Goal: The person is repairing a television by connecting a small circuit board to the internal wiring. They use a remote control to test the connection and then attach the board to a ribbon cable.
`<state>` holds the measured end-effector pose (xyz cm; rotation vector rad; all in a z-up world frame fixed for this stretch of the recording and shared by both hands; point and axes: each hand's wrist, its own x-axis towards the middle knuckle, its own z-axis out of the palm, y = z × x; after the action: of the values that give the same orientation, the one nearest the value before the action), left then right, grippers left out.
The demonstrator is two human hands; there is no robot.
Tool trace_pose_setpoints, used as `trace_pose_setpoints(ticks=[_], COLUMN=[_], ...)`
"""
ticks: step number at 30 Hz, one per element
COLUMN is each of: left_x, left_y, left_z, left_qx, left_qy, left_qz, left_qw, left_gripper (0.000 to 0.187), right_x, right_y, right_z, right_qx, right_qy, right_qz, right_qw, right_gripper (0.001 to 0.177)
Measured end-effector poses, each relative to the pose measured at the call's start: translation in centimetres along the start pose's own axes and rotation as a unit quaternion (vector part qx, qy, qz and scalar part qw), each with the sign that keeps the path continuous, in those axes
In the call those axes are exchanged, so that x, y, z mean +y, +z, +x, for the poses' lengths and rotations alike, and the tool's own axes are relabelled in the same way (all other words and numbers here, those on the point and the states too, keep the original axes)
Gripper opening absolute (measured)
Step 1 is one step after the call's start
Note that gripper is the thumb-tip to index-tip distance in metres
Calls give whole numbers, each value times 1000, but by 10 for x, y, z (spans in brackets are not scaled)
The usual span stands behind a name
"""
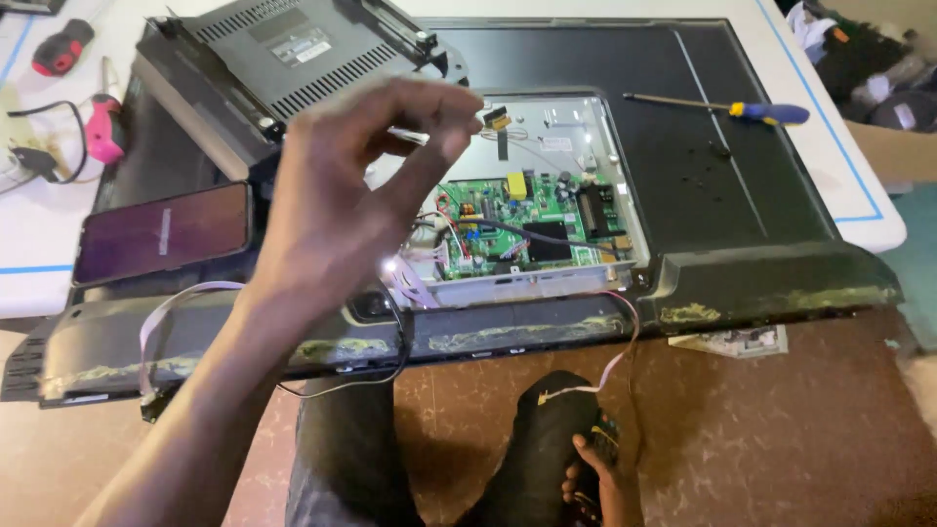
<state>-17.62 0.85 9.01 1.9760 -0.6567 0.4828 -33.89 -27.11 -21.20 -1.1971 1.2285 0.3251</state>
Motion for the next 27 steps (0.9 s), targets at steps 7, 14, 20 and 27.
trace_pose_setpoints(ticks=[7, 14, 20, 27], left_x=[20, -50, -97, -98], left_y=[22, 92, 137, 144], left_z=[-136, -269, -322, -311], left_qx=[-36, -16, -59, -50], left_qy=[-161, -450, -428, -479], left_qz=[-170, -200, -279, -469], left_qw=[972, 870, 858, 741], left_gripper=[16, 16, 64, 23], right_x=[-9, -2, 36, 44], right_y=[7, 37, 67, 70], right_z=[-2, 17, 0, -30], right_qx=[-32, -181, -198, -249], right_qy=[-173, -248, -296, -179], right_qz=[89, 43, 87, 68], right_qw=[980, 951, 931, 949], right_gripper=[60, 45, 18, 21])
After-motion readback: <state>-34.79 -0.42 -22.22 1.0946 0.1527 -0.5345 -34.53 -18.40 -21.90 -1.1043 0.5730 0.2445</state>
